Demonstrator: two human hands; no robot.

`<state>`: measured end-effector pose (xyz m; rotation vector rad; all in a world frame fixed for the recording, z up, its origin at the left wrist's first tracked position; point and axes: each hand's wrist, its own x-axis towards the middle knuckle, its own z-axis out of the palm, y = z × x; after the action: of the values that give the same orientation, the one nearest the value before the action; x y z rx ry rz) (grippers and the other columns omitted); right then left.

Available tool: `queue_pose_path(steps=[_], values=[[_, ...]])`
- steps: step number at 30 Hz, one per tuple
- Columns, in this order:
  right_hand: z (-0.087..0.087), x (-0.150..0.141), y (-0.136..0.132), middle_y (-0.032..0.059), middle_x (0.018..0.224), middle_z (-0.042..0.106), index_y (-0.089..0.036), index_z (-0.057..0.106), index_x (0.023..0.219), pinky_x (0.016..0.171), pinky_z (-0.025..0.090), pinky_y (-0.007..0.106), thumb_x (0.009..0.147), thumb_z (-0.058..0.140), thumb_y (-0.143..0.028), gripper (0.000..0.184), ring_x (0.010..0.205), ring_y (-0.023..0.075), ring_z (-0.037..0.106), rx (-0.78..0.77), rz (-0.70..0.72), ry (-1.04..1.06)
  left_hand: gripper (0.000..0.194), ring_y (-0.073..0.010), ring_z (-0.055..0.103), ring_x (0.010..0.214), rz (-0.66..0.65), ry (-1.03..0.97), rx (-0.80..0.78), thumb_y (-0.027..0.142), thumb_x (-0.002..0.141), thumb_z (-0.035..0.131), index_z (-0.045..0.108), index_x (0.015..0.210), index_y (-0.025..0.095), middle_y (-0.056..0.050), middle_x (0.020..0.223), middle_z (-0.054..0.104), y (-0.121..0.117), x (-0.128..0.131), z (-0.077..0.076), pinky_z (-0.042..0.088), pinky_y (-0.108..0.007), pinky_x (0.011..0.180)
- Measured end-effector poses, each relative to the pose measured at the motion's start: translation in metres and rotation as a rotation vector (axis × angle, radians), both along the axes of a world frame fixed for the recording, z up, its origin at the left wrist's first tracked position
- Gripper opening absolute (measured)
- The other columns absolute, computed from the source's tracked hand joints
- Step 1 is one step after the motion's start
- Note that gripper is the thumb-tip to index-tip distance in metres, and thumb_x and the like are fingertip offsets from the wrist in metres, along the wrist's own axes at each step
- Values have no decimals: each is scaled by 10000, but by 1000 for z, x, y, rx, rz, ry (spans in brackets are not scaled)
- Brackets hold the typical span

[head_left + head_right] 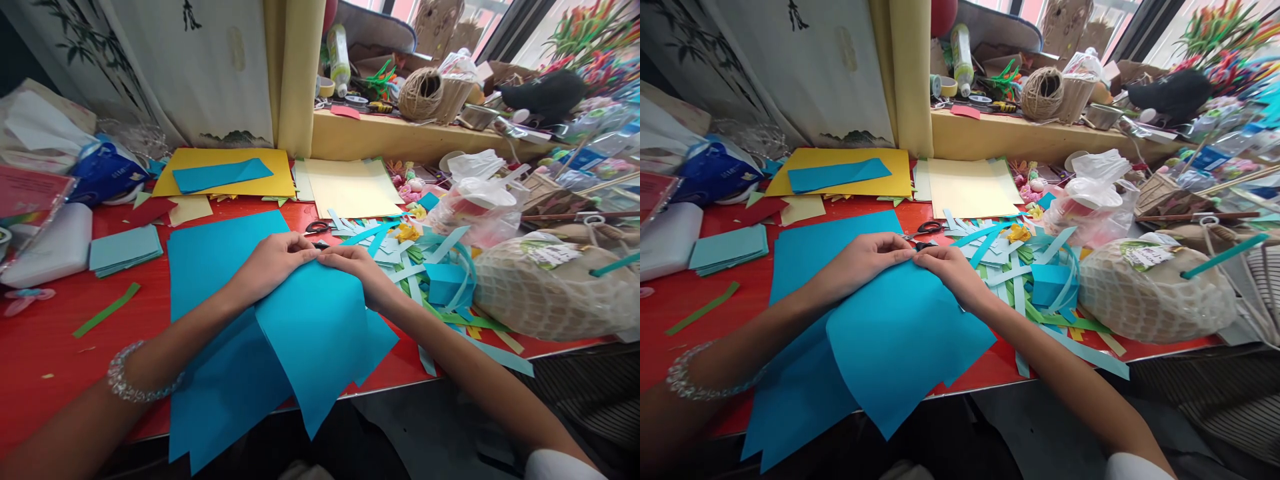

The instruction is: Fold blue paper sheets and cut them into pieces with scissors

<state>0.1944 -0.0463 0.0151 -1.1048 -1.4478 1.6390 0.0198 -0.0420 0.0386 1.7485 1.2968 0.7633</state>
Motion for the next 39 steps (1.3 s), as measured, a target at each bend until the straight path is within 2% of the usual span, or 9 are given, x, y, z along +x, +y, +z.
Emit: queue_pose_path(steps=[4, 9, 13, 18, 24, 29, 32, 39], values=[[-2, 0, 0, -11, 592, 539, -164, 645, 668, 481, 309, 246, 753, 637, -390, 242, 515, 97, 443, 23, 14, -102, 155, -199, 607, 798, -17, 99, -17, 302, 817, 558, 636, 743, 191, -35, 837, 678, -1, 3, -3, 441, -303, 658], [-7, -1, 2, -47, 488, 400, -160, 584, 572, 438, 213, 258, 731, 661, -403, 301, 436, 72, 298, -41, 20, -129, 168, -200, 568, 775, -75, 258, 200, 267, 869, 481, 526, 719, 206, -38, 822, 633, -3, 5, -17, 406, -310, 642], [-8, -2, 3, -64, 463, 343, -169, 537, 532, 428, 185, 259, 706, 685, -338, 284, 419, 65, 255, -124, 9, -91, 161, -210, 548, 760, -96, 371, 315, 223, 895, 404, 470, 748, 211, -57, 857, 601, -4, 4, -24, 387, -329, 628], [-5, -4, 1, -66, 466, 334, -176, 498, 509, 425, 180, 263, 688, 670, -271, 266, 420, 64, 243, -135, 1, -77, 152, -240, 560, 763, -82, 445, 300, 240, 898, 396, 458, 762, 214, -65, 849, 613, -1, 1, -19, 343, -333, 584], [-2, -6, 0, -61, 488, 319, -179, 470, 514, 436, 191, 266, 669, 660, -255, 257, 439, 67, 243, -135, -17, -66, 199, -230, 572, 731, -70, 470, 227, 308, 917, 376, 464, 767, 213, -53, 801, 626, 5, -5, -11, 345, -315, 576], [-1, -6, -2, -64, 510, 278, -178, 447, 532, 449, 197, 260, 664, 665, -224, 259, 465, 65, 237, -137, -42, -52, 142, -220, 573, 742, -19, 558, 306, 242, 912, 378, 471, 815, 199, -65, 846, 634, 15, -14, -11, 343, -305, 577], [-2, -7, -2, -66, 524, 260, -182, 410, 521, 447, 176, 255, 669, 660, -215, 293, 475, 63, 230, -115, -44, -47, 157, -216, 565, 720, 18, 586, 338, 261, 921, 369, 481, 830, 199, -62, 834, 633, 22, -23, -13, 317, -299, 546], [-6, -7, 0, -48, 570, 325, -179, 420, 543, 455, 179, 252, 663, 639, -194, 250, 498, 62, 245, -124, -26, -5, 157, -210, 567, 699, 98, 637, 409, 263, 921, 367, 487, 838, 205, -55, 794, 633, 34, -38, -16, 292, -289, 524]])
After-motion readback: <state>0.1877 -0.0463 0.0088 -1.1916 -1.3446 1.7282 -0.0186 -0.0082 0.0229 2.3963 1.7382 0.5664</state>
